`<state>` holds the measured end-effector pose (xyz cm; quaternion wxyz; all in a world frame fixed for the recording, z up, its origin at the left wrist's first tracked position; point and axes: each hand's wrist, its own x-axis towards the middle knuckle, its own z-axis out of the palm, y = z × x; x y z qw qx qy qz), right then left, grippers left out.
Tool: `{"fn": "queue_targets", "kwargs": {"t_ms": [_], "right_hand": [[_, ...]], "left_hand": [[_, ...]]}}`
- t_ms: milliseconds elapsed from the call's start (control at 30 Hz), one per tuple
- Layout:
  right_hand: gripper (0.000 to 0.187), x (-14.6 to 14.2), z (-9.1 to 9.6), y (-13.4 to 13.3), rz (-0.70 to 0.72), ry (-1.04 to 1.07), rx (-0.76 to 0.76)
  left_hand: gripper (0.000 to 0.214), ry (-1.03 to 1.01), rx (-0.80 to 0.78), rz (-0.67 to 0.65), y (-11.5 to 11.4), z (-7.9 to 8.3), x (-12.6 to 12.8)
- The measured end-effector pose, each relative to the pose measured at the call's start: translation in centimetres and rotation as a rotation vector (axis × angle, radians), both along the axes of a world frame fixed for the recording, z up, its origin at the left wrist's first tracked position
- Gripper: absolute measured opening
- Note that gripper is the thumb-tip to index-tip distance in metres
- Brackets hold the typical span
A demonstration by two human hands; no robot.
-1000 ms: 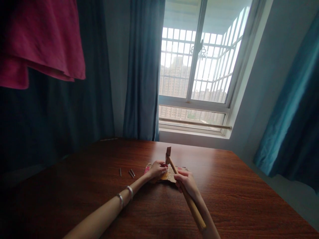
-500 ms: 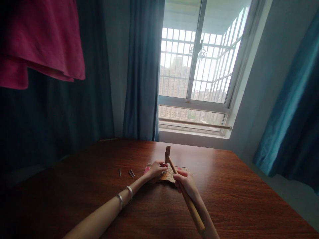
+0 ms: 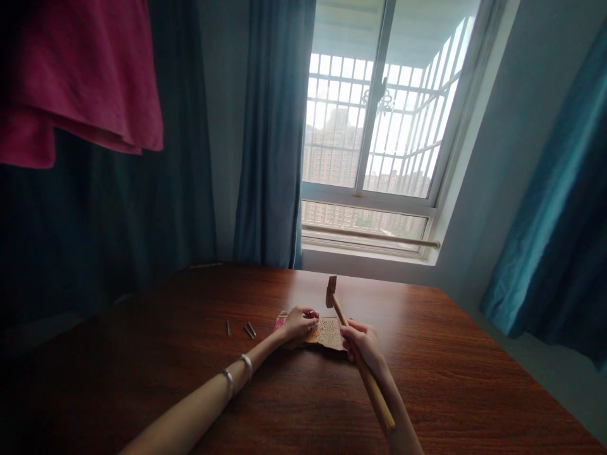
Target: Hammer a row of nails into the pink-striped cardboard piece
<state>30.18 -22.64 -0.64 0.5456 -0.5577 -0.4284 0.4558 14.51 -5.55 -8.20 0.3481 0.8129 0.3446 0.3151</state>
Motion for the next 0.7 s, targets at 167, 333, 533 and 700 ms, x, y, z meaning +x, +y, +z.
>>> {"fn": "queue_targets", "kwargs": {"t_ms": [167,333,533,700], "right_hand": [[0.032,1.8,-1.7,0.8,-0.193,-0.117,0.000],[0.044,3.5,-3.2,1.1,-0.388,-0.532,-0.064],[0.040,5.5,-4.1,1.0,-0.393,-0.981,-0.147],[0.038,5.7,-4.6,0.9,-0.372,-1.124,-0.196]], "left_hand": [[0.022,-0.023,-0.003,-0.002,-0.3,0.2,-0.1],[0.021,-0.034,-0.018,0.005,-0.4,0.2,-0.1],[0.023,-0.040,-0.013,-0.001,-0.3,0.2,-0.2],[0.025,-0.031,0.012,0.001,-0.3,0.2,-0.3]]}}
